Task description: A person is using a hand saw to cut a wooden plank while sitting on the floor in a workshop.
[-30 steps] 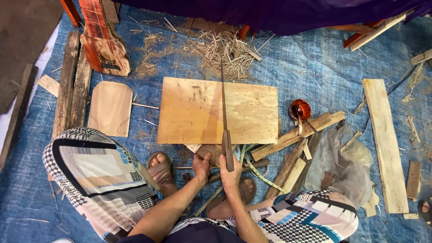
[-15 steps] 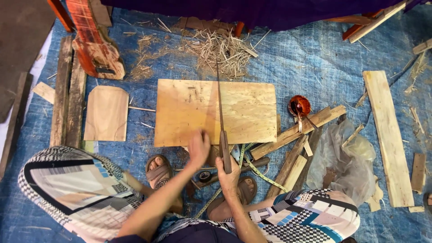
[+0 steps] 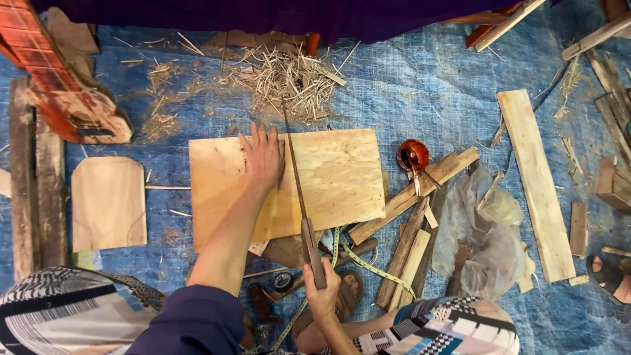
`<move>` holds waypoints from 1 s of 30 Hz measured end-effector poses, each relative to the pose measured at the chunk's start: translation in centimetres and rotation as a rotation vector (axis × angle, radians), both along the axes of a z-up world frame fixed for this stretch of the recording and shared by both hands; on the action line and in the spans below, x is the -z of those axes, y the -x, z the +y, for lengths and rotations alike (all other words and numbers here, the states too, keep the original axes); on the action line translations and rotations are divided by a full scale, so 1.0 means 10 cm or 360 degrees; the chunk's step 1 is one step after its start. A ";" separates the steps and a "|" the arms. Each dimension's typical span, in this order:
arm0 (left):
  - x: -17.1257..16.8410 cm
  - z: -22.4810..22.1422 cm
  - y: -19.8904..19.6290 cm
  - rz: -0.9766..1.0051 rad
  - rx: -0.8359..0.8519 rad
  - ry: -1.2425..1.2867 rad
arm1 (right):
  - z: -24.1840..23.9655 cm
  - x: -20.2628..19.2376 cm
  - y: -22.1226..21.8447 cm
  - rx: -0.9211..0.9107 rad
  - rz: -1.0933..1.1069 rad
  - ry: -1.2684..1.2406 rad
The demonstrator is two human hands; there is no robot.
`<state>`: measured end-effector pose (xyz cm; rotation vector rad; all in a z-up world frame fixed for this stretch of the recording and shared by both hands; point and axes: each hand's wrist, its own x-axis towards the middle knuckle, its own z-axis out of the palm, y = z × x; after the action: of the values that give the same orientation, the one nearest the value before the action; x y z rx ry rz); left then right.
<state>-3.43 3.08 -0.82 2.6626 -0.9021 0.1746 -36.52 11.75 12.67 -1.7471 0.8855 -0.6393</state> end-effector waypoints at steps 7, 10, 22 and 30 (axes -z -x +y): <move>-0.13 -0.15 -0.13 -0.0038 -0.0111 0.0097 | -0.02 0.27 0.05 0.0069 0.0087 0.0142; -0.21 -0.20 -0.14 0.0075 -0.0160 -0.0127 | -0.01 0.30 0.08 0.0092 0.0144 0.0068; 0.21 -0.36 -0.15 -0.0248 -0.0322 0.0299 | -0.61 0.11 -0.95 -0.0019 0.0120 -0.0076; 0.21 -0.41 -0.14 -0.0252 -0.0331 0.0361 | -0.23 -0.28 -0.12 0.0000 0.0331 0.0087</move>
<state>-2.07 -1.05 -2.95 2.5503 -0.6060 0.5108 -35.29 9.44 15.45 -1.8873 1.0187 -0.4914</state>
